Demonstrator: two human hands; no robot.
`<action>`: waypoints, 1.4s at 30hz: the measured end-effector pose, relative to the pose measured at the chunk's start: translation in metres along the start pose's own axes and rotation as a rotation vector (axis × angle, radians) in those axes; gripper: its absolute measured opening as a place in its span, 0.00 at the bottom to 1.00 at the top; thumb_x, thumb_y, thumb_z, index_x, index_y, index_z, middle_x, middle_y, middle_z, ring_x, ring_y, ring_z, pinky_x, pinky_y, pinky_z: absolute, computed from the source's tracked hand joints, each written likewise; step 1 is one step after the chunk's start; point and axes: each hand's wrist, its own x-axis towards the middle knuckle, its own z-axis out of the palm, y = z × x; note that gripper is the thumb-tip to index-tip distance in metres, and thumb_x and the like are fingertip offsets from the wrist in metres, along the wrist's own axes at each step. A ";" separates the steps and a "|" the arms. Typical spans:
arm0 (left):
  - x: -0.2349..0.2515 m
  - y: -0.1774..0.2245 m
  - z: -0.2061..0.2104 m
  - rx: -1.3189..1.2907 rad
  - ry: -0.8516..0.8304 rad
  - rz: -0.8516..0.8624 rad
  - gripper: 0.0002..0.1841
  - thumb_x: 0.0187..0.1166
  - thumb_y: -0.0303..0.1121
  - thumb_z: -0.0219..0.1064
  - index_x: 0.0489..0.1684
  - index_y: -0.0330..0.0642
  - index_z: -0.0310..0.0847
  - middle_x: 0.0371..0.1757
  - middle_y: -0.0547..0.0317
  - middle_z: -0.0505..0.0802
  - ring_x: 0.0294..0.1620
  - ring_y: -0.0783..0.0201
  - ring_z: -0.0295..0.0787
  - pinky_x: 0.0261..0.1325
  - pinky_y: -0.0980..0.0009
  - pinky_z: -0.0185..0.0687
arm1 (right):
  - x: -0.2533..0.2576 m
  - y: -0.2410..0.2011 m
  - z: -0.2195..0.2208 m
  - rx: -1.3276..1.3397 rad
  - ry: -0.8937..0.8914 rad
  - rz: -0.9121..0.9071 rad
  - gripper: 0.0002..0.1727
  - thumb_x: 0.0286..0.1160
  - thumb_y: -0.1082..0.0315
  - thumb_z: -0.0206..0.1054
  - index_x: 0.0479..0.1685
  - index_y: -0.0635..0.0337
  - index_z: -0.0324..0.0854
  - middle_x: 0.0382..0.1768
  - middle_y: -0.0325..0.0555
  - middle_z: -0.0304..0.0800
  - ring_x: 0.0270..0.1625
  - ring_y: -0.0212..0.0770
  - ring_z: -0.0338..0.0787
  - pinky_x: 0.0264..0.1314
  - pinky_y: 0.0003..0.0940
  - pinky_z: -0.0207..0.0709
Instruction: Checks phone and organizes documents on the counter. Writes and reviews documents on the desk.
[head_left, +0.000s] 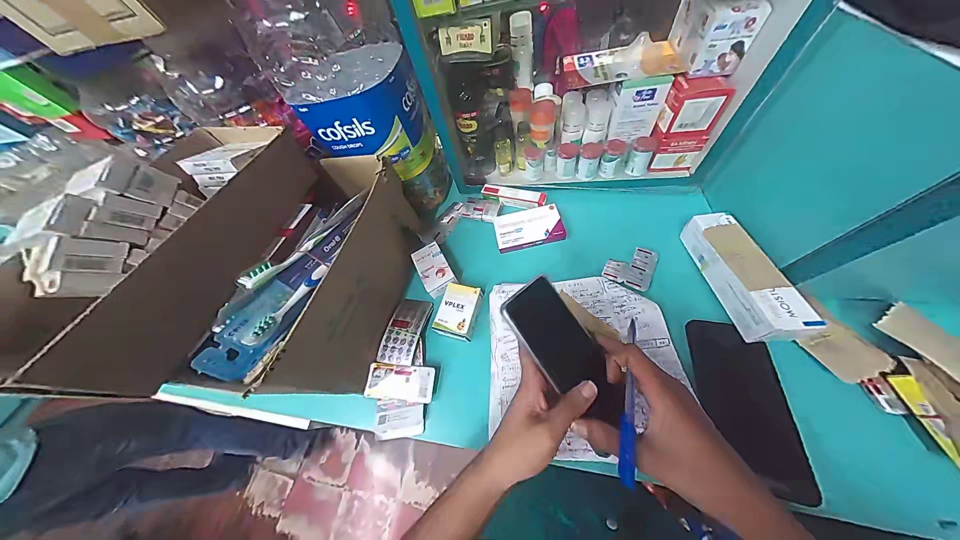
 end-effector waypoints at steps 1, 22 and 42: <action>0.009 0.005 0.001 0.076 -0.066 0.000 0.46 0.85 0.25 0.61 0.87 0.30 0.18 0.75 0.52 0.77 0.72 0.72 0.82 0.75 0.67 0.81 | 0.002 0.000 -0.003 -0.031 0.032 0.009 0.34 0.51 0.42 0.81 0.46 0.60 0.76 0.63 0.56 0.88 0.59 0.36 0.88 0.52 0.27 0.82; 0.214 0.072 -0.066 1.569 -0.057 0.113 0.49 0.60 0.32 0.85 0.85 0.26 0.60 0.73 0.25 0.76 0.70 0.30 0.79 0.70 0.38 0.77 | 0.049 0.015 -0.077 -0.463 0.133 0.251 0.43 0.37 0.60 0.89 0.55 0.76 0.72 0.42 0.70 0.82 0.41 0.65 0.85 0.40 0.60 0.78; -0.002 0.047 -0.090 -0.314 -0.165 0.338 0.31 0.66 0.55 0.79 0.68 0.52 0.85 0.62 0.59 0.94 0.61 0.65 0.92 0.65 0.65 0.87 | 0.237 0.046 -0.005 -0.786 -0.892 -0.253 0.39 0.47 0.62 0.90 0.60 0.68 0.74 0.56 0.62 0.79 0.63 0.63 0.81 0.59 0.58 0.75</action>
